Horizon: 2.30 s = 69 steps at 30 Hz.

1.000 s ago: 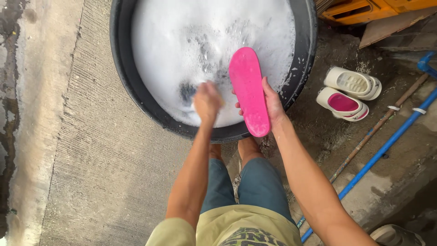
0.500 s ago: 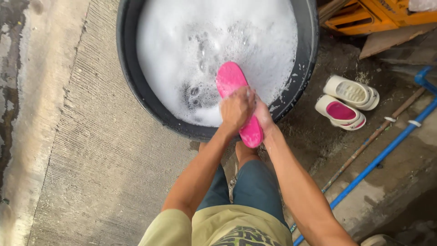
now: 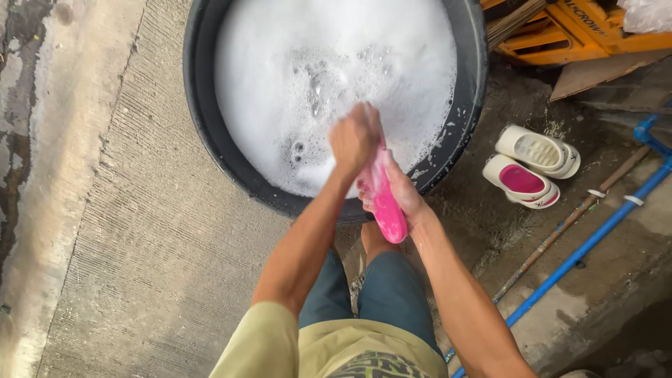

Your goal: The recorder is washing white sandals and pink flip-flops in a bucket of soapy water using a sponge.

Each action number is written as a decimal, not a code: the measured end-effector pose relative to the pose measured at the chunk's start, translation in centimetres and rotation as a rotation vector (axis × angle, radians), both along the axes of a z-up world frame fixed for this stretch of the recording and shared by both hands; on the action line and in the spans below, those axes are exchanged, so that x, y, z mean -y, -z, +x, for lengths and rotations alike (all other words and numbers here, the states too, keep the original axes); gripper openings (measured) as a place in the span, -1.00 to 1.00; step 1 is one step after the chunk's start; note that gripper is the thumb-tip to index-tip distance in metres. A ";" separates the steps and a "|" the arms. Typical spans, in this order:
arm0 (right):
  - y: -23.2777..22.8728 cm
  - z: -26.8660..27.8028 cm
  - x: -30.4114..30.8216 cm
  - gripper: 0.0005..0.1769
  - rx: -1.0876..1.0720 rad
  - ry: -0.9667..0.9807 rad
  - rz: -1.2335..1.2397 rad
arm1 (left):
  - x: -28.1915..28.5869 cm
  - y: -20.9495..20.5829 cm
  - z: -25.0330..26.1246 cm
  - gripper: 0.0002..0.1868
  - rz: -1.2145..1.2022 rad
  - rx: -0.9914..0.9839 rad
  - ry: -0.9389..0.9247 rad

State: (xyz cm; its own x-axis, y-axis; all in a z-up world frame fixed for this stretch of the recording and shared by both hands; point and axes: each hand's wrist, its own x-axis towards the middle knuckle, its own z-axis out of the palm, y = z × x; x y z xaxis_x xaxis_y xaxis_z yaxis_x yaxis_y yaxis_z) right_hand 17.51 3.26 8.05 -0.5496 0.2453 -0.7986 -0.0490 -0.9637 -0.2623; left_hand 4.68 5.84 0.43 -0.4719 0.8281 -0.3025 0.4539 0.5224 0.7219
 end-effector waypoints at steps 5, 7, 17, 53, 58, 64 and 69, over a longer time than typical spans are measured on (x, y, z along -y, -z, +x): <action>0.5 1.2 -0.2 -0.32 0.027 0.024 0.004 | 2.1 1.9 1.6 -0.68 0.235 -0.116 0.033; 0.4 1.6 0.0 -0.37 0.066 -0.062 -0.016 | 0.6 2.6 0.5 -0.67 0.144 -0.135 0.004; -1.0 1.7 -1.7 -0.15 -0.178 0.054 -0.138 | 0.3 2.7 0.8 -0.72 0.106 -0.095 0.068; 25.5 -0.3 -4.9 -0.53 0.643 -0.121 0.367 | 6.9 7.9 -4.7 -0.60 -0.360 -0.125 -0.369; 17.8 -2.9 -6.6 -0.60 0.272 0.363 0.234 | 6.7 6.8 -3.0 -0.53 -0.395 0.227 -0.547; 8.1 -2.8 -5.3 -0.50 -0.031 0.588 0.108 | 5.2 7.1 -2.0 -0.69 0.010 1.095 -0.789; 4.6 0.3 -4.7 -0.38 -0.241 0.314 0.126 | 4.4 5.1 -4.4 -0.79 0.165 1.601 -0.755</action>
